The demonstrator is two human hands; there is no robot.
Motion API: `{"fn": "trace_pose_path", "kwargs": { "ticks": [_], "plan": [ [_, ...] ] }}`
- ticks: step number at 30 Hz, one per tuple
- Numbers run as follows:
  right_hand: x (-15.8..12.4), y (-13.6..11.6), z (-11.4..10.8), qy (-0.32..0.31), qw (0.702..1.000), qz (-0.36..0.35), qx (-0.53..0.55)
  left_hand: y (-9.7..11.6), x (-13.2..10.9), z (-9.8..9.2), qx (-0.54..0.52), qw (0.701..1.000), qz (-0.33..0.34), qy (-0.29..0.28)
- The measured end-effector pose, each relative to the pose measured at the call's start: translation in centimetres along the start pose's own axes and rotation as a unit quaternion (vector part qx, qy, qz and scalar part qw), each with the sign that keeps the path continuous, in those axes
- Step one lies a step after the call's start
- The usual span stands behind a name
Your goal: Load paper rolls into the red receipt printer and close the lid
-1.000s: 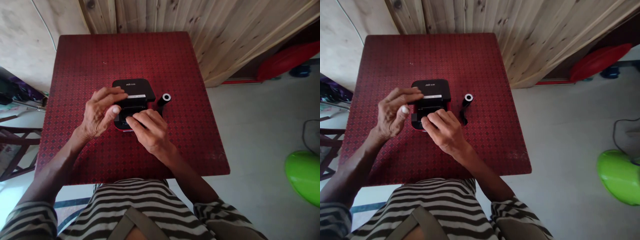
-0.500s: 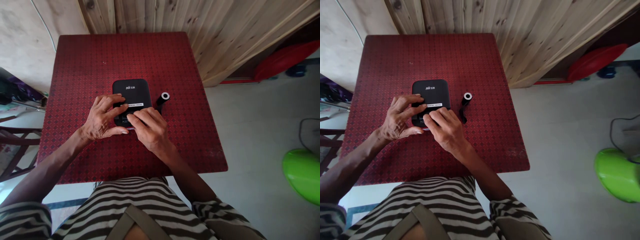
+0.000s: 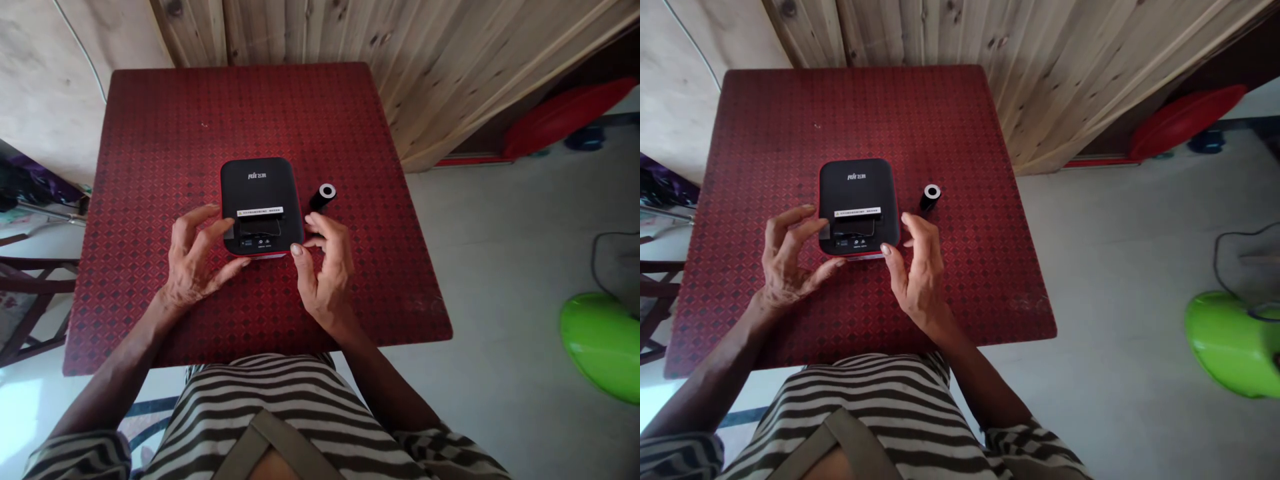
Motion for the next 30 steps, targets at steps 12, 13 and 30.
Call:
{"fn": "trace_pose_path", "kwargs": {
  "ticks": [12,13,30],
  "plan": [
    [-2.1,2.5,2.5,-0.034,0.999,0.026,-0.013,0.0,-0.7,0.2,0.025,0.999,0.024,-0.004],
    [-2.0,2.6,2.4,-0.032,0.999,0.026,-0.008,0.0,-0.7,0.3,0.023,0.999,0.024,-0.004],
    [-1.7,3.0,2.3,-0.031,0.998,0.046,0.025,-0.6,-0.2,-0.1,-0.023,0.999,-0.02,0.014]
  ]
}}
Point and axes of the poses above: each hand's wrist, its own x-axis towards the middle knuckle, its own z-axis out of the palm, y = z × x, the point moved 7 cm from there along x, towards the middle knuckle, and after that the axes turned 15 degrees about z, right-handed, at the moved point
